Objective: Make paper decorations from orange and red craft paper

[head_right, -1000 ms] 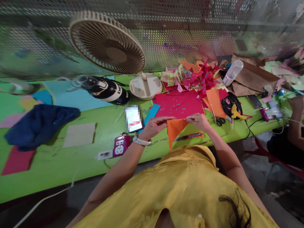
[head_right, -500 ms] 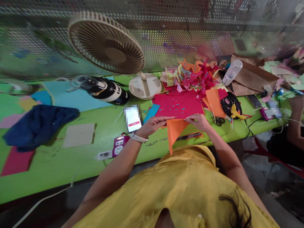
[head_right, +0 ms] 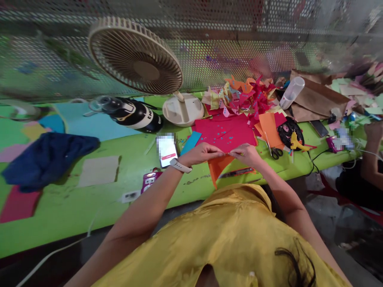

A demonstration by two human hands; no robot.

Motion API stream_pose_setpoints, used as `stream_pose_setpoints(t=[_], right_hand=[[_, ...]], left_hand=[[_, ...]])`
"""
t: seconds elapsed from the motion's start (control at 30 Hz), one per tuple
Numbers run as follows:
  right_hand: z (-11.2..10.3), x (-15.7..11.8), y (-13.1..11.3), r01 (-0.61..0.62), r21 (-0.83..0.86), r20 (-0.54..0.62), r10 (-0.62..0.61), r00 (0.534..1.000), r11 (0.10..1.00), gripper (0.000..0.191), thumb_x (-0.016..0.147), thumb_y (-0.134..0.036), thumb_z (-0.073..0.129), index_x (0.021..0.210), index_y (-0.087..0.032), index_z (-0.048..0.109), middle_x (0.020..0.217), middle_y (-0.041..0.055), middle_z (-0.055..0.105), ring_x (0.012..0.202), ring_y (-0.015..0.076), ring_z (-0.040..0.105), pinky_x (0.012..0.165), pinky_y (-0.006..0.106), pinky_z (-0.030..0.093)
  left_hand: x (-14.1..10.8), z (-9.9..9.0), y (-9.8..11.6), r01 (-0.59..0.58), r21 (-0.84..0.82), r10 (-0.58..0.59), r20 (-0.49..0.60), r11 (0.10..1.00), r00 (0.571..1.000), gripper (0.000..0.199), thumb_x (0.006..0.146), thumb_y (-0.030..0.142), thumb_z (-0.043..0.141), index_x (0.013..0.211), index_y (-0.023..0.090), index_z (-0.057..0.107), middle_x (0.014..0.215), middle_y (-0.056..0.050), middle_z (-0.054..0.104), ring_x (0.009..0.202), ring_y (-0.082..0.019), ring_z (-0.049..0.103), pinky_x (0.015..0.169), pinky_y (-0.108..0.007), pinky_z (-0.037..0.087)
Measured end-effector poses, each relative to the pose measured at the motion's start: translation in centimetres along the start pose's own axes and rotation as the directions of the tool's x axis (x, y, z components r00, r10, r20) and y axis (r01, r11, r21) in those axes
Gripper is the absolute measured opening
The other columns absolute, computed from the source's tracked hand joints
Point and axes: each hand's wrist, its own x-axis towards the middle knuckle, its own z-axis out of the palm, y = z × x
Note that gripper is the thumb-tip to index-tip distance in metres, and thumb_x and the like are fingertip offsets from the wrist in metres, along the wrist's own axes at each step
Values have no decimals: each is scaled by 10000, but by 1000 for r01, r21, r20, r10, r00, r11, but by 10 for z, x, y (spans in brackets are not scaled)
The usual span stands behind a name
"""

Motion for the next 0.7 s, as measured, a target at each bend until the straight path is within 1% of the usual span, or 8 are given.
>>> stream_pose_setpoints(t=[0.07, 0.13, 0.23, 0.33, 0.43, 0.53, 0.7], right_hand=[[0, -1, -1, -5, 1, 5, 5, 1000, 1000, 295, 823, -539, 679, 773, -276, 803, 674, 41, 742, 641, 184, 650, 721, 315, 473], [0, -3, -1, -11, 2, 5, 11, 1000, 1000, 293, 825, -529, 676, 769, -272, 803, 667, 39, 738, 632, 180, 646, 700, 306, 470], [-2, -5, 0, -24, 10, -12, 24, 1000, 1000, 299, 836, -505, 654, 761, -253, 798, 684, 38, 740, 632, 172, 643, 662, 287, 460], [-8, -8, 1, -72, 27, -24, 73, 997, 997, 298, 834, -481, 636, 777, -234, 793, 695, 27, 737, 622, 160, 627, 618, 267, 445], [-13, -11, 3, -101, 47, -20, 102, 995, 994, 280, 825, -457, 639, 777, -225, 789, 670, 16, 721, 602, 152, 609, 595, 258, 430], [-14, -13, 5, -99, 60, -17, 100, 995, 993, 268, 823, -444, 642, 778, -224, 788, 688, 20, 728, 618, 154, 619, 605, 258, 433], [-14, -16, 11, -96, 80, 0, 96, 995, 992, 284, 829, -458, 646, 782, -214, 784, 705, 23, 735, 633, 157, 634, 619, 257, 448]], left_hand=[[0, -1, -2, -17, 93, 7, 102, 996, 995, 330, 783, 498, 681, 723, 187, 774, 546, 16, 602, 491, -101, 446, 475, -220, 290], [-1, -2, -4, -38, 134, 21, 129, 990, 991, 356, 824, 499, 633, 742, 180, 769, 526, 18, 572, 475, -96, 418, 467, -225, 270], [-2, -3, -6, -47, 113, 34, 117, 993, 993, 313, 827, 476, 636, 836, 194, 774, 594, 7, 634, 521, -112, 492, 500, -221, 342], [-3, -3, -8, -34, 27, 32, 56, 999, 998, 305, 808, 460, 671, 950, 205, 761, 779, -37, 729, 657, -149, 616, 600, -242, 455], [-4, -4, -11, 3, -37, -3, 13, 999, 1000, 332, 770, 454, 723, 990, 206, 744, 914, -74, 761, 790, -188, 685, 701, -281, 513], [-5, -4, -15, 49, -39, -48, 10, 998, 999, 358, 752, 462, 742, 990, 195, 744, 925, -88, 772, 819, -211, 706, 703, -291, 518], [-5, -2, -15, 84, -67, -79, 65, 994, 995, 400, 762, 479, 736, 1026, 178, 731, 873, -86, 774, 824, -209, 712, 698, -281, 503]])
